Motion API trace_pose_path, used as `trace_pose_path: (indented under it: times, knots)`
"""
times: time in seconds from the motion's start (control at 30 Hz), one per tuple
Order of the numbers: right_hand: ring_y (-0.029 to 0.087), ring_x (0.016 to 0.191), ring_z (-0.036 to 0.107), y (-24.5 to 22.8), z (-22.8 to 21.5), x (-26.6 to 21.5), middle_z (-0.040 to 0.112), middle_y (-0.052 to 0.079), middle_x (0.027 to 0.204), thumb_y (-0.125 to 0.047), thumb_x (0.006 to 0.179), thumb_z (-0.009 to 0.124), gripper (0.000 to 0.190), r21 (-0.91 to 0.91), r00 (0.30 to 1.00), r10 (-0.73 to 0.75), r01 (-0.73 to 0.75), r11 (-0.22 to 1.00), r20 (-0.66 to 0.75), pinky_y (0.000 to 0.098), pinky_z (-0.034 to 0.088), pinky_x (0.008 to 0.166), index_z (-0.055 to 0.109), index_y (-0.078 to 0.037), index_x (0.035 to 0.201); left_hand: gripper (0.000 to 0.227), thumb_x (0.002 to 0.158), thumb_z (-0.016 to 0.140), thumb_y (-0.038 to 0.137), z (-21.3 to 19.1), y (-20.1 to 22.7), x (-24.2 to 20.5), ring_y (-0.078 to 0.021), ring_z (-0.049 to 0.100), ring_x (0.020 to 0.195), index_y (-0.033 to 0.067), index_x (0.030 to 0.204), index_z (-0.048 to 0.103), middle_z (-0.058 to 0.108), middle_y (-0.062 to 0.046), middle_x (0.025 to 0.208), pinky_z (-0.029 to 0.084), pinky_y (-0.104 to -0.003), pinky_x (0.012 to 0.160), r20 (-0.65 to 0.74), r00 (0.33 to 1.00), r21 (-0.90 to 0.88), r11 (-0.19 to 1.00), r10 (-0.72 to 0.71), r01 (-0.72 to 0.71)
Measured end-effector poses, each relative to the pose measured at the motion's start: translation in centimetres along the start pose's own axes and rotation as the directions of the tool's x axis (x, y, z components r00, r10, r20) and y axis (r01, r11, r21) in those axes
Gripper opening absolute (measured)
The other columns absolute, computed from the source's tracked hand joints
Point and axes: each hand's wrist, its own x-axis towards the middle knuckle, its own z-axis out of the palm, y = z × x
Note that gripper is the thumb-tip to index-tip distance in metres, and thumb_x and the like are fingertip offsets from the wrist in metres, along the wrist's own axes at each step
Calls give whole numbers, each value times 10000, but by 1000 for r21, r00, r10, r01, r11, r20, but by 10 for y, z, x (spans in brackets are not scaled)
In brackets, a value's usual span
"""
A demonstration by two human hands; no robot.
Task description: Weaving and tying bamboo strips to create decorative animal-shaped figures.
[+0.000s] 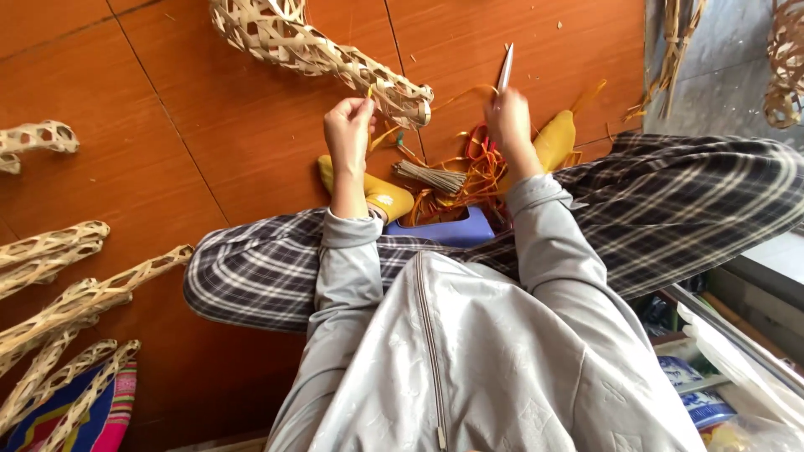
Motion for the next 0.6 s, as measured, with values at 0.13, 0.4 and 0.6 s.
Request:
trace_pose_path:
  times: [0.13, 0.4, 0.6]
  knots:
    - [459, 787, 679, 75, 50, -22, 687, 259, 915, -160, 814, 804, 696, -223, 982, -156, 130, 966, -105, 530, 563, 680, 413, -9, 1369, 145, 923, 732, 143, 1, 6, -6, -79, 675, 646, 19, 851, 752, 731, -16, 761, 569, -234, 575, -52, 999, 46, 999, -8, 10]
    - [271, 640, 659, 14, 24, -6, 645, 105, 790, -199, 891, 786, 618, 529, 875, 461, -464, 710, 150, 387, 533, 515, 421, -49, 1368, 125, 891, 722, 117, -5, 13, -7, -76, 625, 639, 18, 820, 746, 697, -16, 716, 543, -226, 620, -63, 998, 4, 1000, -30, 30]
    - [195, 613, 623, -116, -65, -102, 635, 100, 767, -213, 1019, 702, 217, 890, 948, -36, -283, 357, 316, 306, 483, 519, 578, -37, 1050, 112, 893, 677, 73, -6, 1, 6, -107, 644, 687, 17, 796, 690, 705, -45, 756, 568, -259, 673, 17, 995, -223, 970, -95, 96]
